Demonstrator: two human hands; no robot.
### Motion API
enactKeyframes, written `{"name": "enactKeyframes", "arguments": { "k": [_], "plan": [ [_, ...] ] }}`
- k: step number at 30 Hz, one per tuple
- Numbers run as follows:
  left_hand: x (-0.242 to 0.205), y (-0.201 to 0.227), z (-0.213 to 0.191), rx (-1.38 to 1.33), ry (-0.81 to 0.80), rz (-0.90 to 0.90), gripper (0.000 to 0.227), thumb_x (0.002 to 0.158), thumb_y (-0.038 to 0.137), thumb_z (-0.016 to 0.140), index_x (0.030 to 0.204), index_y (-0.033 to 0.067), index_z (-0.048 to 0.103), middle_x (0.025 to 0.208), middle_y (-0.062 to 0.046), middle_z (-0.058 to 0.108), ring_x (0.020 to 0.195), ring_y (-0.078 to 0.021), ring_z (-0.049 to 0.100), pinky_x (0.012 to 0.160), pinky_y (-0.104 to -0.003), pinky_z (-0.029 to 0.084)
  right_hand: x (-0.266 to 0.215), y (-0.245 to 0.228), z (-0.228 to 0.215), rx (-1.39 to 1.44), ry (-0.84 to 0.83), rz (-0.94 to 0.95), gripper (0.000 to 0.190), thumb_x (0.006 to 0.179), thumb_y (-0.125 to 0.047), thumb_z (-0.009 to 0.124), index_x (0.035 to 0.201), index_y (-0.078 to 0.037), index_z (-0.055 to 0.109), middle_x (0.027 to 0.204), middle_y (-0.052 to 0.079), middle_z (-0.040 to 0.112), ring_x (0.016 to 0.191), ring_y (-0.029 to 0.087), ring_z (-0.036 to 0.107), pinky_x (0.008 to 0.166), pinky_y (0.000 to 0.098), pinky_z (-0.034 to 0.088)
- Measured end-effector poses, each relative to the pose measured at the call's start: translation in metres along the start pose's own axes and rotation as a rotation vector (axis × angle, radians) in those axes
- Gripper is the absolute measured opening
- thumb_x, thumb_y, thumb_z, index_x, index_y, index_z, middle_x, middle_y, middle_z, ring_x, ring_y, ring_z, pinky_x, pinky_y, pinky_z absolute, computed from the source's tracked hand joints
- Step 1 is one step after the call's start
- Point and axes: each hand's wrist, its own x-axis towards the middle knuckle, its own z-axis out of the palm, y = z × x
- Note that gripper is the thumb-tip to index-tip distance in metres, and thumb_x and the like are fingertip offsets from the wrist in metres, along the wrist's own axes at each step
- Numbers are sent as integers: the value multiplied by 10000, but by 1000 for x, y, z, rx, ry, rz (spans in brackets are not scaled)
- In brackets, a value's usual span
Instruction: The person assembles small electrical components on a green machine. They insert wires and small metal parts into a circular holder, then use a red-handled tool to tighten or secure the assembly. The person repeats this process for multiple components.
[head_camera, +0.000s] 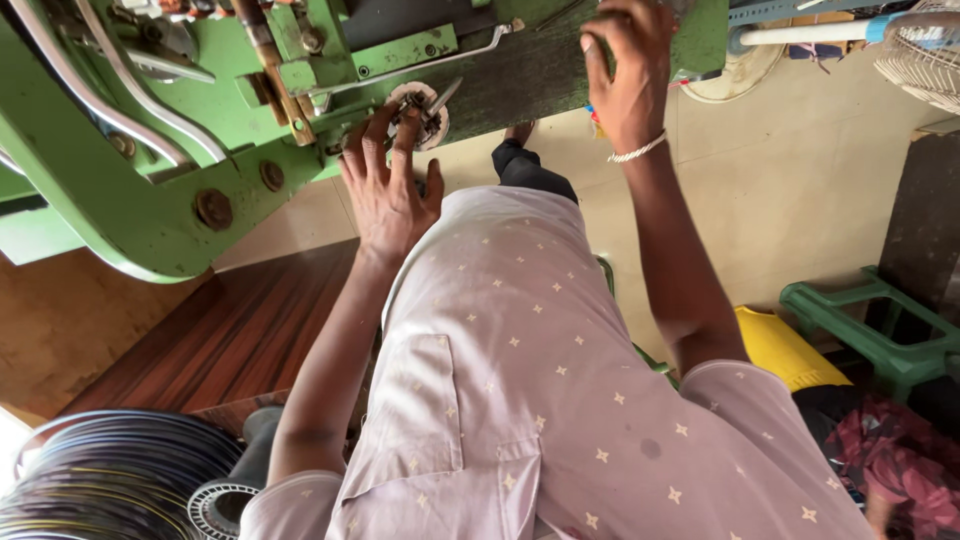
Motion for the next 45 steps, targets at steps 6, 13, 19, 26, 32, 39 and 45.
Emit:
{"name": "enactKeyframes", "arguments": {
  "k": [6,13,19,26,32,39,45],
  "plan": [
    [1,-1,46,-3,241,-29,813,924,93,783,1568,249,312,1594,-194,297,1413,-423,366,1167,-618,352,13,18,7,42,-62,-15,218,964,39,792,1135,-52,691,1159,115,585,1142,336,559,970,471,444],
    [-4,-5,68,19,309,-91,774,928,80,780,1533,262,332,1597,-196,265,1423,-420,358,1160,-612,369,25,22,8,123,-202,-86,234,966,55,771,1162,-28,676,1237,122,577,1187,334,557,1013,473,444],
    [0,7,76,55,357,-145,713,909,44,765,1477,174,355,1577,-216,298,1424,-426,354,1171,-593,364,31,-1,-6,238,-287,-48,182,1034,30,723,1192,-59,708,1268,106,647,1151,306,629,939,413,544],
    [-1,1,82,-24,348,-118,686,939,28,779,1476,172,377,1515,-90,448,1371,-322,479,1166,-505,404,47,-49,34,423,-526,-336,320,1002,-60,751,1305,0,670,1329,148,656,1112,315,709,939,383,598],
    [-1,8,81,29,488,-139,767,874,30,797,1509,135,381,1528,-106,440,1320,-329,476,1127,-496,404,52,-63,64,447,-623,-372,200,996,-110,820,1140,-33,705,1087,100,717,923,300,737,780,393,589],
    [5,28,75,26,501,-263,719,871,12,804,1469,154,432,1496,-51,481,1306,-318,496,1116,-471,424,76,-50,63,519,-714,-539,162,993,-116,794,1109,-20,734,1017,132,735,883,321,729,742,397,578],
    [8,29,58,-2,456,-260,698,850,19,833,1425,155,462,1443,-41,534,1197,-327,532,1021,-450,486,89,-49,61,493,-814,-521,167,1021,-153,792,1088,-13,730,975,145,729,855,341,717,709,416,556]
  ]
}}
